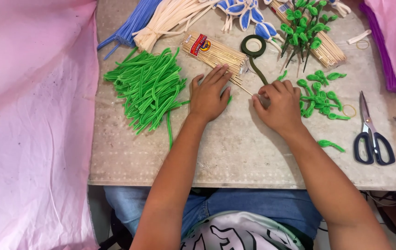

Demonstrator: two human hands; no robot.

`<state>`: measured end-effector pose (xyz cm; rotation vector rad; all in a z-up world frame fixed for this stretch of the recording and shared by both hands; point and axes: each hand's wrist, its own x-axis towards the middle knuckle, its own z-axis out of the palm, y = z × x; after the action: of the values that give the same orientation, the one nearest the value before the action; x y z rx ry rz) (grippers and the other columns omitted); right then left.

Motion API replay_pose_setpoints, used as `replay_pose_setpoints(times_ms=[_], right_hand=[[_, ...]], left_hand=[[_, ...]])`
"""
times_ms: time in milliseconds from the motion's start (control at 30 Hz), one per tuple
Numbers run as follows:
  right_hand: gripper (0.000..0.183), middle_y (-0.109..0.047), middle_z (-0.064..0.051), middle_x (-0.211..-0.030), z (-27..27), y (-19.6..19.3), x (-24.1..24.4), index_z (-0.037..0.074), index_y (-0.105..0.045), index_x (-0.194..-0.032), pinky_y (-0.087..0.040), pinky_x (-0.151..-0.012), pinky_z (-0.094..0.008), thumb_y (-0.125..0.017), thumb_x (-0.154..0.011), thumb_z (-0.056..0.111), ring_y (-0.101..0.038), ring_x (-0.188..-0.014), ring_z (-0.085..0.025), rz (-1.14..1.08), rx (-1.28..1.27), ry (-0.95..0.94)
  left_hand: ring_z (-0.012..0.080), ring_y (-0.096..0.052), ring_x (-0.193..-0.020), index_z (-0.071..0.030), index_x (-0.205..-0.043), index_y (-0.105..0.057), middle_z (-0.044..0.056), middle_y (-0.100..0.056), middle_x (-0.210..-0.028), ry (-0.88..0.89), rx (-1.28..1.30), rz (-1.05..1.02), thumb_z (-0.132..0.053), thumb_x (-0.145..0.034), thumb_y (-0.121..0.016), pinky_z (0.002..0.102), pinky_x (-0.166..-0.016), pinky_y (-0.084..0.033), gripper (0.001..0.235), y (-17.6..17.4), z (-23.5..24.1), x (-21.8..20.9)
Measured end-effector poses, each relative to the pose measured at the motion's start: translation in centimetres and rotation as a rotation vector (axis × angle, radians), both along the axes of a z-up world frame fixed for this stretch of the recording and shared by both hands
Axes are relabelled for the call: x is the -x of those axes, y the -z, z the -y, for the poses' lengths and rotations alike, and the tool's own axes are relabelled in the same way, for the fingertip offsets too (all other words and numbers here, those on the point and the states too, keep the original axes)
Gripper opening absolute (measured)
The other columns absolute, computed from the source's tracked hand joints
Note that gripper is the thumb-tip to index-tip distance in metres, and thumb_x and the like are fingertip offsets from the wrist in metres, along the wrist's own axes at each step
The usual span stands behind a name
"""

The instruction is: Assembling artificial leaves by attaching them to a wire stem and securing them with floral tape.

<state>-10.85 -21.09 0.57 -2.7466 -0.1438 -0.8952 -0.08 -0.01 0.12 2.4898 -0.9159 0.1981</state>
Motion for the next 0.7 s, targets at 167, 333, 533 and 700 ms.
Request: replay_pose_setpoints(times_ms=[167,333,533,700], right_hand=[[0.016,-0.058,0.001,-0.083,-0.8,-0.4,-0.5,0.015,-0.071,-0.093,-0.048,-0.081,-0.047,-0.080,-0.086,0.026,-0.062,-0.092,-0.027,-0.066,-0.010,-0.002],[0.011,-0.060,-0.001,-0.086,-0.1,1.5,-1.3,0.016,-0.071,-0.094,-0.051,-0.080,-0.046,-0.077,-0.089,0.024,-0.062,-0.096,-0.027,-0.129,0.007,0.015],[0.012,-0.059,-0.005,-0.092,-0.3,2.3,-0.8,0.012,-0.069,-0.095,-0.049,-0.081,-0.046,-0.072,-0.094,0.023,-0.060,-0.101,-0.030,-0.164,0.104,0.089],[0.014,-0.056,-0.004,-0.094,-0.5,1.0,0.6,0.014,-0.064,-0.095,-0.043,-0.084,-0.046,-0.069,-0.095,0.028,-0.057,-0.101,-0.028,-0.211,0.158,0.145]], left_hand=[[0.0159,-0.037,-0.152,-0.024,-0.147,-0.057,-0.002,-0.046,-0.162,0.005,0.013,-0.009,-0.031,-0.104,-0.053,0.054,-0.120,-0.026,0.043,-0.3,-0.1,0.0],[0.0163,-0.038,-0.152,-0.024,-0.146,-0.058,-0.002,-0.047,-0.161,0.003,0.027,-0.036,-0.030,-0.105,-0.052,0.054,-0.120,-0.025,0.042,-1.0,-0.1,0.1],[0.0165,-0.038,-0.152,-0.024,-0.146,-0.058,-0.002,-0.048,-0.160,-0.001,0.020,-0.033,-0.031,-0.104,-0.053,0.055,-0.120,-0.026,0.042,-0.9,-0.2,0.3],[0.0144,-0.039,-0.151,-0.026,-0.143,-0.059,-0.004,-0.049,-0.159,-0.018,-0.008,-0.009,-0.031,-0.102,-0.054,0.053,-0.118,-0.028,0.042,-0.7,0.0,0.2]])
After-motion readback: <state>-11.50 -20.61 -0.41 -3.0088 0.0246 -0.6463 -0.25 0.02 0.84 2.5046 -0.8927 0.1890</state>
